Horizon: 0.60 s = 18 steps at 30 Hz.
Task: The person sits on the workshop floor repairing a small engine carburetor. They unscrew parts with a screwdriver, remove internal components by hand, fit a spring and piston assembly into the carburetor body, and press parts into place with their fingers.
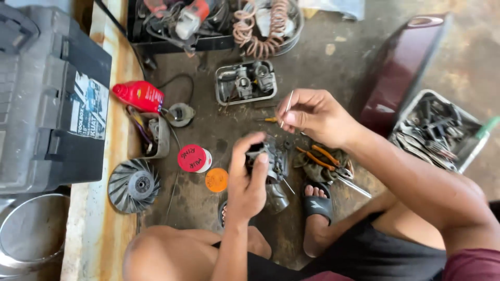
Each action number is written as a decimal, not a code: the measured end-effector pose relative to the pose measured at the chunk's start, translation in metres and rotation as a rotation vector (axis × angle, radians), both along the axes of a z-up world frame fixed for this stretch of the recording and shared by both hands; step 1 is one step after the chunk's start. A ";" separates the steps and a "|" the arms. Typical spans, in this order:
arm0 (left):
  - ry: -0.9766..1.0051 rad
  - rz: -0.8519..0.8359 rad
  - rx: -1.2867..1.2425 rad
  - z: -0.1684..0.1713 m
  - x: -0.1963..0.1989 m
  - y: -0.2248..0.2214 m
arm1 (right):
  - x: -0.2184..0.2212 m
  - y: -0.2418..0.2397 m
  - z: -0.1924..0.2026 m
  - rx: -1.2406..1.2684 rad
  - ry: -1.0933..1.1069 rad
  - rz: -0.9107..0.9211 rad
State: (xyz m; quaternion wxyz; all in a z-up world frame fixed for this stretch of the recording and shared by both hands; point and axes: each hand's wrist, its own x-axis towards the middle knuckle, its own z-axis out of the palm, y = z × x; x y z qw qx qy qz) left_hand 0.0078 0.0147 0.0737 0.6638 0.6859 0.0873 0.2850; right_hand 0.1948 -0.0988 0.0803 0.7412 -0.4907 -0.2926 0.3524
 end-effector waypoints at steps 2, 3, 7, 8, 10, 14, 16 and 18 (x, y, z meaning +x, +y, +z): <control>-0.040 -0.009 0.075 0.029 -0.002 -0.004 | -0.015 -0.014 0.021 0.040 -0.051 0.001; -0.062 -0.007 0.143 0.043 -0.005 -0.005 | -0.024 -0.020 0.030 0.073 -0.084 0.012; -0.033 -0.006 0.278 0.066 -0.011 -0.017 | -0.039 -0.044 0.052 0.163 -0.158 -0.008; -0.027 -0.027 0.286 0.071 -0.011 -0.019 | -0.042 -0.048 0.056 0.204 -0.188 -0.018; -0.025 -0.055 0.301 0.081 -0.009 -0.024 | -0.047 -0.054 0.060 0.251 -0.222 -0.036; -0.022 -0.121 0.314 0.096 -0.008 -0.036 | -0.059 -0.061 0.068 0.307 -0.279 -0.091; -0.021 -0.145 0.302 0.098 -0.009 -0.042 | -0.065 -0.064 0.070 0.304 -0.302 -0.109; -0.039 -0.127 0.266 0.095 -0.007 -0.047 | -0.068 -0.068 0.069 0.322 -0.313 -0.130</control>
